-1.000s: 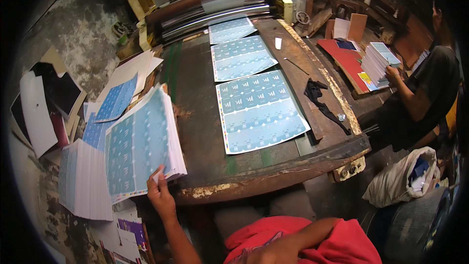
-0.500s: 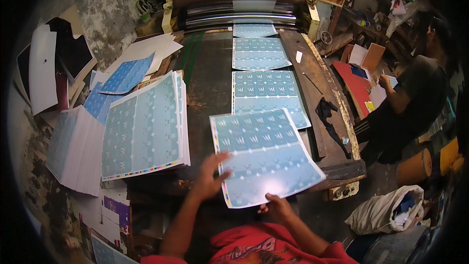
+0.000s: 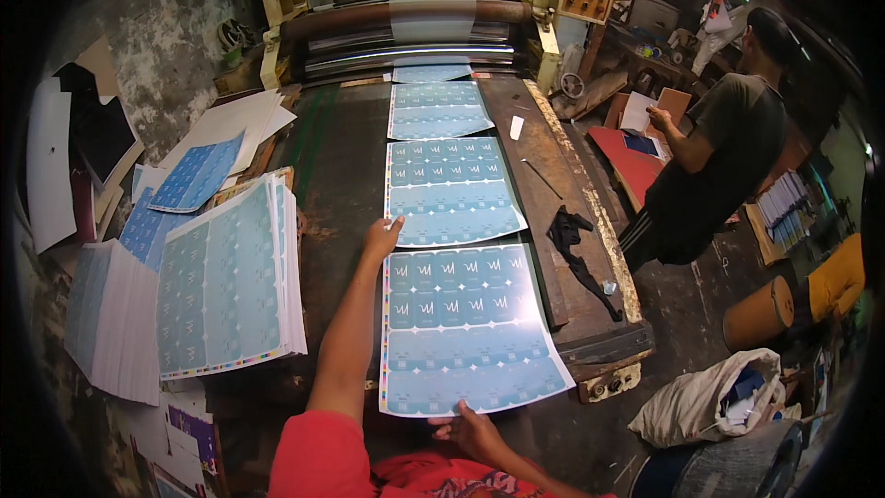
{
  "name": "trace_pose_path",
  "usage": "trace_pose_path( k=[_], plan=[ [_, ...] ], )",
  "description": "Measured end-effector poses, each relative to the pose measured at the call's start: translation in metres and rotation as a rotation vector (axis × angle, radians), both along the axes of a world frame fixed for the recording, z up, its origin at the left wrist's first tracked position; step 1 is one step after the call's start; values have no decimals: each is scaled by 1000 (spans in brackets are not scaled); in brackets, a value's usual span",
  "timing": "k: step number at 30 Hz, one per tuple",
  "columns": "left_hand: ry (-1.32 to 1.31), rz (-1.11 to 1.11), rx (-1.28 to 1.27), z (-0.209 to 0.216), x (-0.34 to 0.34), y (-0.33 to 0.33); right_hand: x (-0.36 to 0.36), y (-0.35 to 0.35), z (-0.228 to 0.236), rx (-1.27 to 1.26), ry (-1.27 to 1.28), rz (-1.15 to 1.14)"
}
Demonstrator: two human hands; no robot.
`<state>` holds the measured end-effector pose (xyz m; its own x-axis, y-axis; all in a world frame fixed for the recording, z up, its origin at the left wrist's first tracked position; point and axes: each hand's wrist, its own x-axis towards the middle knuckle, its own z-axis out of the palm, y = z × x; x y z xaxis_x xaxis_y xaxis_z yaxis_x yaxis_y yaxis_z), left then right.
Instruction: The person organizes printed paper sheets on a workshop table, aligning them into stacks and placing them onto a moving conveyor belt of a machine.
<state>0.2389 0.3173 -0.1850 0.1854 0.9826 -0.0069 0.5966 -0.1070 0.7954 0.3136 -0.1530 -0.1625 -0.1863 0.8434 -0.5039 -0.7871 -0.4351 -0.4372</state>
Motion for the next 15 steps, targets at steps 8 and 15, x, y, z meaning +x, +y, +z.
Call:
trace_pose_path(
  k=[8, 15],
  plan=[
    [-21, -90, 493, 82, 29, -84, 16, 48, 1, 59, -62, -163],
    [114, -267, 692, 211, -74, -275, 9, 64, 1, 140, -130, -289]
  ],
)
